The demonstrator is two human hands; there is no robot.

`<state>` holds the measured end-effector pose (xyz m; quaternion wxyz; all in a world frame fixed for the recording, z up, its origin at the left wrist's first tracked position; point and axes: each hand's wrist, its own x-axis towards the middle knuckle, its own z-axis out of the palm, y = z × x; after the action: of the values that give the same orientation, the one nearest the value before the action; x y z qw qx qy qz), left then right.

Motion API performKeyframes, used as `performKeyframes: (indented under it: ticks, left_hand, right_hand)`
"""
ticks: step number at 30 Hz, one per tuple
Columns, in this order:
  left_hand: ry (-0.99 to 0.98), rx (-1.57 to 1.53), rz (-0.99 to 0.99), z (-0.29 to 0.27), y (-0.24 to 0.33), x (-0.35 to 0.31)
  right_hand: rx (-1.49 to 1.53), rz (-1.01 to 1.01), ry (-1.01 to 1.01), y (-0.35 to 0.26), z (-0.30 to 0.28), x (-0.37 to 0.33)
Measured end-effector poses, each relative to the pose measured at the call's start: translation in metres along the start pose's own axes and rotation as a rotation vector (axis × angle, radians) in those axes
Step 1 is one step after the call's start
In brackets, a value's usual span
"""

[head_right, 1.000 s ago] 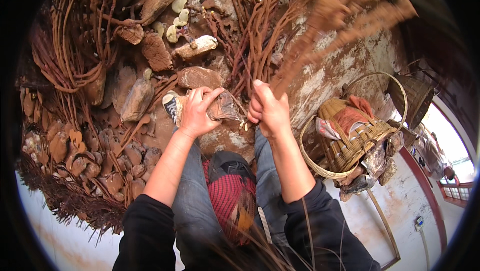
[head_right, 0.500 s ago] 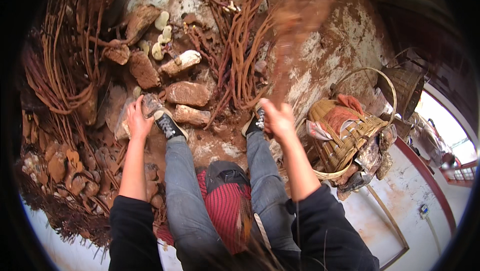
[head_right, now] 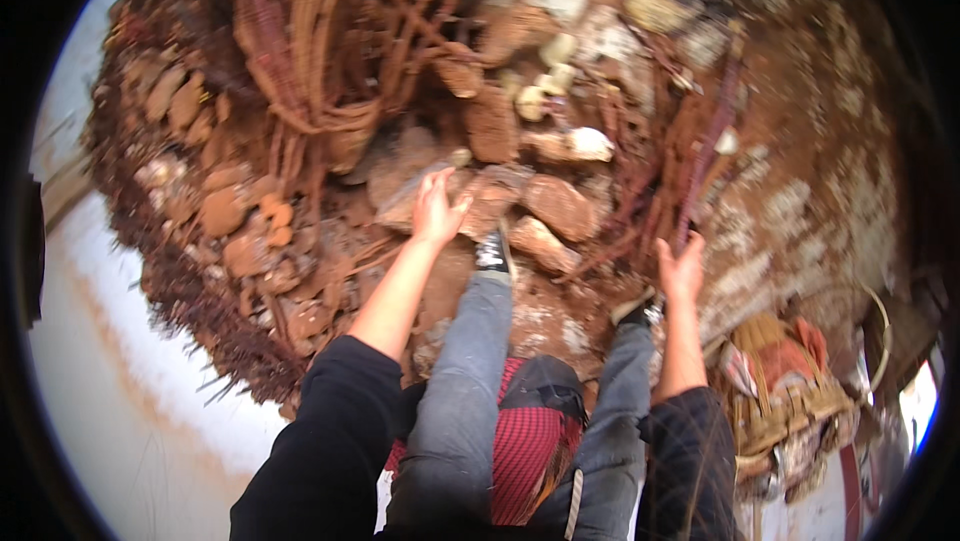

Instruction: The person sorts through a large pile of rocks and dried plant material on the floor, picking up rocks by hand and placing them into a woven basket. The person repeatedly reaches into the pile, selects rocks, and transfers them to the basket while another person works nearby.

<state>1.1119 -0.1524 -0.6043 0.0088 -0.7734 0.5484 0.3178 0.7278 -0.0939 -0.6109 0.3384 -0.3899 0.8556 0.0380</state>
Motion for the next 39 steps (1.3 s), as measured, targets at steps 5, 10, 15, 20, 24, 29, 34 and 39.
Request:
performKeyframes:
  ticks: [5,10,15,20,24,29,34,39]
  left_hand:
    - [0.331,-0.088,-0.329,-0.059,-0.031,0.037]
    - [0.205,-0.197,-0.364,-0.074,-0.06,0.067]
    - [0.395,-0.172,0.03,-0.068,-0.026,0.138]
    - [0.071,-0.364,-0.132,-0.074,-0.002,0.137]
    - [0.124,-0.254,0.059,-0.078,0.051,0.056]
    - [0.043,-0.237,0.054,-0.07,0.135,-0.043]
    - [0.029,-0.305,0.281,-0.089,0.155,-0.081]
    - [0.058,-0.623,-0.089,-0.081,0.069,-0.085]
  right_hand:
    - [-0.16,0.039,-0.107,-0.001,-0.006,0.015]
    - [-0.237,-0.28,0.319,-0.026,-0.019,0.001]
    - [0.143,-0.232,-0.006,-0.076,-0.02,-0.023]
    - [0.15,-0.225,-0.358,-0.146,0.002,-0.057]
    - [0.173,-0.361,-0.468,-0.192,0.015,-0.082]
    - [0.949,-0.36,-0.671,-0.214,0.043,-0.12]
    - [1.6,0.062,-0.607,-0.182,0.007,-0.137]
    - [1.713,0.191,-0.69,-0.124,-0.062,-0.11]
